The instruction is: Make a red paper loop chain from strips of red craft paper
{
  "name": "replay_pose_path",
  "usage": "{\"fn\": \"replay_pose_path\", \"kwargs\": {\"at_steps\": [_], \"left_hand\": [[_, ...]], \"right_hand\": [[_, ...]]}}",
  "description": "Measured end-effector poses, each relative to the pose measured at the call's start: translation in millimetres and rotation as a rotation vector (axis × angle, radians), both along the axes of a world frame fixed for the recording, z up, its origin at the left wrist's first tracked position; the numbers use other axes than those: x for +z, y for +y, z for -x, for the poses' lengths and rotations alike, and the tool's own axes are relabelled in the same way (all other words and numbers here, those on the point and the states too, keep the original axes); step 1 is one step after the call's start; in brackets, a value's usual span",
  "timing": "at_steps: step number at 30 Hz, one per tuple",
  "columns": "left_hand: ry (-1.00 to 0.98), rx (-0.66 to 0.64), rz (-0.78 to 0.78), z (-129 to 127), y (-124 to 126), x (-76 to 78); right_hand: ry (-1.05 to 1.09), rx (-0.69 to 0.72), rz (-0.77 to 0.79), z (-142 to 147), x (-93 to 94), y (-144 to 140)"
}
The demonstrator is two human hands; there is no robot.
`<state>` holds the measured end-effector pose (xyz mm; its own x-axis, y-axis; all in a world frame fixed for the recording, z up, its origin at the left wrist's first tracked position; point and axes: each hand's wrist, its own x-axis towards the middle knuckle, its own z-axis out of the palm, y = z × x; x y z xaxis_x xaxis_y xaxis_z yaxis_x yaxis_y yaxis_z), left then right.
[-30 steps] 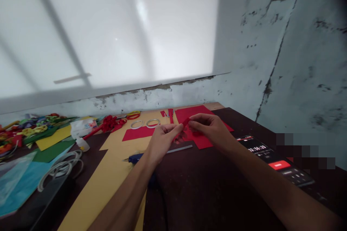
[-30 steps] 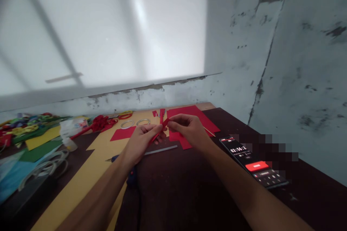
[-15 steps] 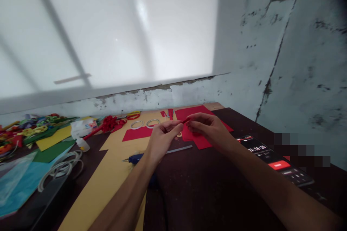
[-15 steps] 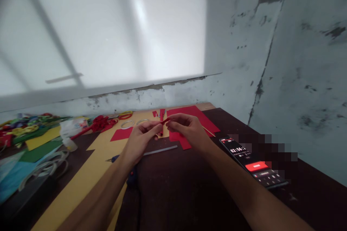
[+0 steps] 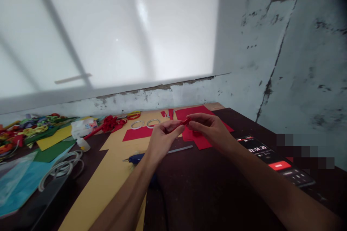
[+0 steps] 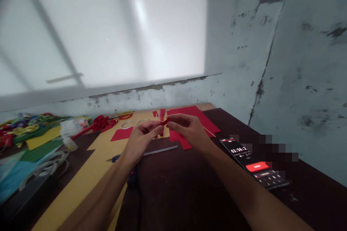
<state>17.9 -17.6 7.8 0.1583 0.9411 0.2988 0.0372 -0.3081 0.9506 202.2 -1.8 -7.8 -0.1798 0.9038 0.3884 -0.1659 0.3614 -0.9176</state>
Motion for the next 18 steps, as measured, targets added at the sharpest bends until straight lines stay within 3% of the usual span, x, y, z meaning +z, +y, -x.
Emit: {"fn": "replay_pose_path", "kwargs": {"at_steps": [12, 18], "left_hand": [[0.199, 0.038, -0.057, 3.8, 2.3, -3.1], [0.424, 0.092, -0.283, 1.2, -2.1, -3.6]], "right_hand": [[-0.005, -0.016, -0.009, 1.0, 2.7, -1.4], [-0.108, -0.076, -0.063, 2.2, 2.6, -1.7]]}}
